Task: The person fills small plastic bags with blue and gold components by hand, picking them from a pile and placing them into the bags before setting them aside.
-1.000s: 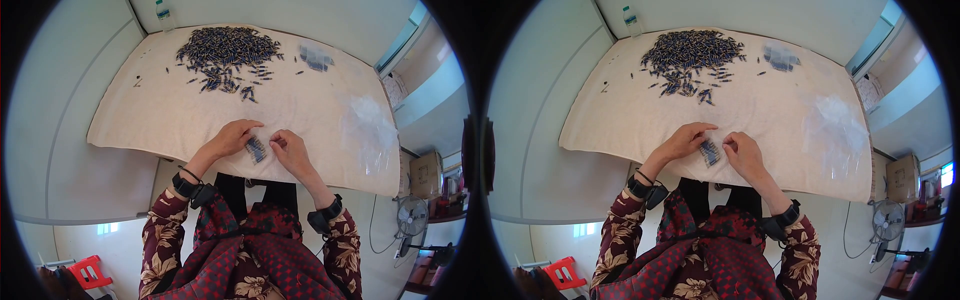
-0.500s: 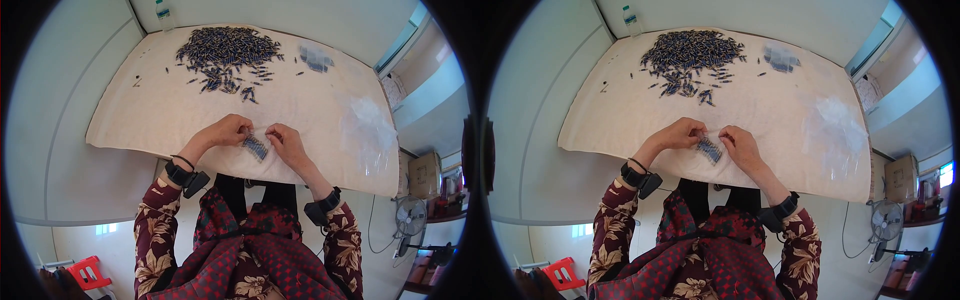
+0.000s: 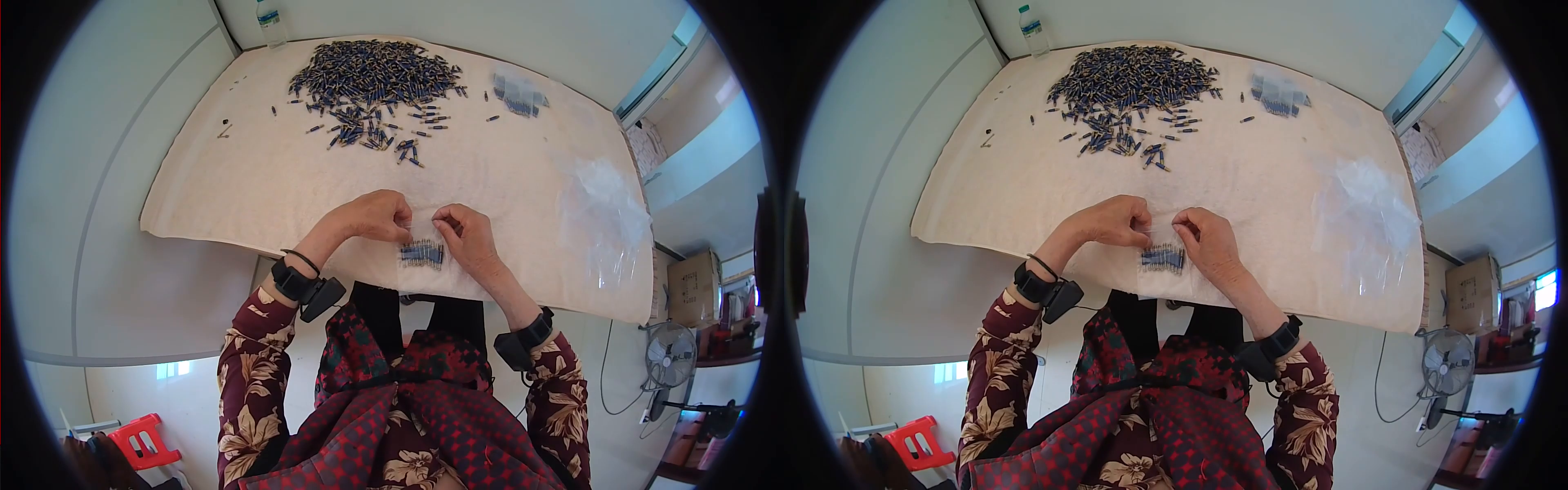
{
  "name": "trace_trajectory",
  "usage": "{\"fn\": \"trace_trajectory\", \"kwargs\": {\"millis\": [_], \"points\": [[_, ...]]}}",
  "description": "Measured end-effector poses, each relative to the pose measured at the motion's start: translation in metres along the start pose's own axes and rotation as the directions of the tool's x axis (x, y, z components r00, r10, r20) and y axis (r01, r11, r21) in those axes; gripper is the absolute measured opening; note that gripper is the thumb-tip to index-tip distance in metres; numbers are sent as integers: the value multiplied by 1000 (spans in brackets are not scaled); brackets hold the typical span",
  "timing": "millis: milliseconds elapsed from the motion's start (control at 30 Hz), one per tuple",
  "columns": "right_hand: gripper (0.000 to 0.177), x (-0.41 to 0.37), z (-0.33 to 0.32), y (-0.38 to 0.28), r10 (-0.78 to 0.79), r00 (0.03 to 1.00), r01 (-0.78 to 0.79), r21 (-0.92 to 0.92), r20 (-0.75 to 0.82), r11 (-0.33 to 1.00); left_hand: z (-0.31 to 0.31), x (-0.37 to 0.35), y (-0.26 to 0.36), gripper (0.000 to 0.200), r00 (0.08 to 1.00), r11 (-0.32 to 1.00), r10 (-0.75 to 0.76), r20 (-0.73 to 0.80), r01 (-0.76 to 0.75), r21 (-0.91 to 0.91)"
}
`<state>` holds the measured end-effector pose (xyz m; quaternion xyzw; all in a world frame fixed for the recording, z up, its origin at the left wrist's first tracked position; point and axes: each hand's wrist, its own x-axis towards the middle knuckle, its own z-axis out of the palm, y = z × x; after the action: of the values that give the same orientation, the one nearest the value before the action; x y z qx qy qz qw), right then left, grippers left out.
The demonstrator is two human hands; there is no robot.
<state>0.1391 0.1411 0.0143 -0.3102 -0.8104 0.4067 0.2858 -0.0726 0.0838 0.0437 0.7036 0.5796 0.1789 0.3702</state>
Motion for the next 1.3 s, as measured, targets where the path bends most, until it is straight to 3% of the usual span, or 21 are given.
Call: {"fn": "trace_trajectory", "kwargs": {"millis": [233,400,533,633,767,1067,1167,1300], "points": [[4,-1,8,2,-63,992,66,29,-112,997,8,-2,3,19,998,993,20,-56,-14,116],[3,0,14,1,-93,982,103,51,-165,993,9,-2,5,20,1000,989,-22,-9,23,144],[4,0,10,2,-80,982,93,73,-173,993,5,-4,12,19,999,999,38,28,-39,30],[4,1,11,2,-62,986,75,78,-157,994,5,-4,13,21,997,988,-50,56,58,-140],[4,1,11,3,-53,986,68,85,-160,994,14,0,6,23,999,977,-48,18,50,-206],[5,0,11,-1,-82,983,97,83,-166,992,27,1,11,23,991,982,-130,-41,123,-143],[5,0,10,-1,-94,981,109,78,-172,991,35,7,6,21,988,995,-103,-112,102,-17],[5,-1,9,0,-73,981,90,88,-180,992,28,2,5,19,992,997,9,-129,-18,-69]]}}
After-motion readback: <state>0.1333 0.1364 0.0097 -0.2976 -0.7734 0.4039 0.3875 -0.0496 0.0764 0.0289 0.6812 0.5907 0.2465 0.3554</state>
